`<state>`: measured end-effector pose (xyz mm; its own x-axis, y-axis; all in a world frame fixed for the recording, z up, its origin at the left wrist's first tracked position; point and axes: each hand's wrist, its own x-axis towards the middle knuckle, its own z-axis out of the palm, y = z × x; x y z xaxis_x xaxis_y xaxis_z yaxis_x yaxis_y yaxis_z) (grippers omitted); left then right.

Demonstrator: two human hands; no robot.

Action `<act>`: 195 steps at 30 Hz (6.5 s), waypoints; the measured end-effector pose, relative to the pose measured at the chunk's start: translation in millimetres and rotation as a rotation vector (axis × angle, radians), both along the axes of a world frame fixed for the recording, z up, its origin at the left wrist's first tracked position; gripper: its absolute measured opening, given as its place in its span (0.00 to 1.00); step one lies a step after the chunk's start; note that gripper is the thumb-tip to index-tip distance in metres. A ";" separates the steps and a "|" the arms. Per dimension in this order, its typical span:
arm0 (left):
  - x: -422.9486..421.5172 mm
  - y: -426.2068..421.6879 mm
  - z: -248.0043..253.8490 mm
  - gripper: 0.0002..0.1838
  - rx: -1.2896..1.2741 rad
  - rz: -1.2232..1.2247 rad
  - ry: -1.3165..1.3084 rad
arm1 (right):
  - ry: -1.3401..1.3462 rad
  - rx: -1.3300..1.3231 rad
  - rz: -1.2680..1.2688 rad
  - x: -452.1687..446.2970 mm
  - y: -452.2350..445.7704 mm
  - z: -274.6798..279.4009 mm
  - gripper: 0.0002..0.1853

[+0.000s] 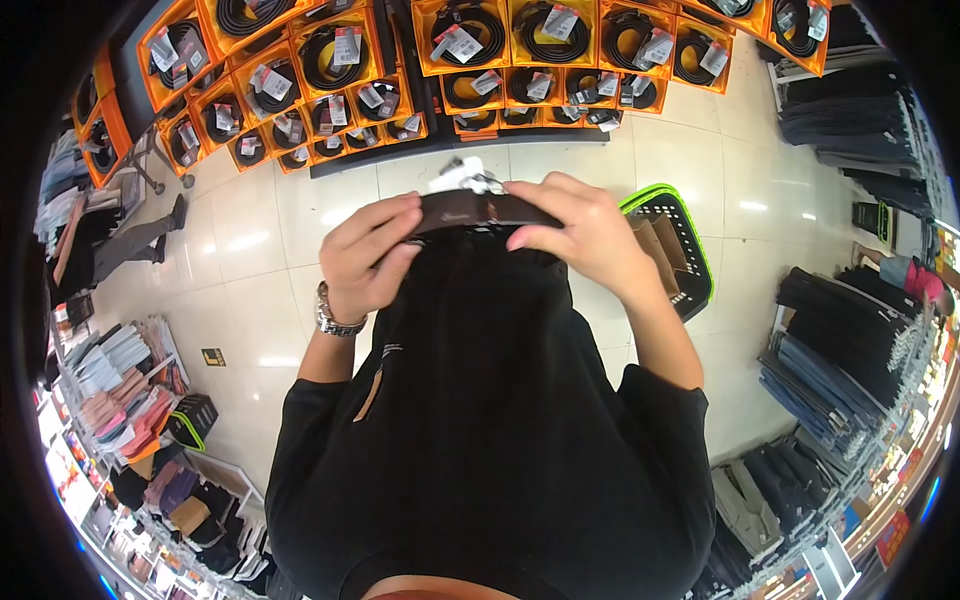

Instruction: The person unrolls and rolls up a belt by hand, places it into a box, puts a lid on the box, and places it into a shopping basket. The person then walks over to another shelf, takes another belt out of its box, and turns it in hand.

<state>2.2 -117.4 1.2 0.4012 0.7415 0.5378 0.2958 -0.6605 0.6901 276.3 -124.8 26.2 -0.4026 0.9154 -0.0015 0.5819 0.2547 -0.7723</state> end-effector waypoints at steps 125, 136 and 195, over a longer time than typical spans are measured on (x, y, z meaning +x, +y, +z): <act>109.9 47.9 58.2 0.20 0.031 0.093 0.114 | 0.138 0.250 -0.067 65.4 28.1 7.8 0.32; 123.7 55.3 67.9 0.19 0.116 0.149 0.245 | 0.228 0.271 -0.067 86.4 35.6 -3.8 0.32; 119.5 53.6 26.4 0.44 -0.386 0.046 -0.610 | 0.817 0.249 -0.481 89.4 31.4 -21.3 0.22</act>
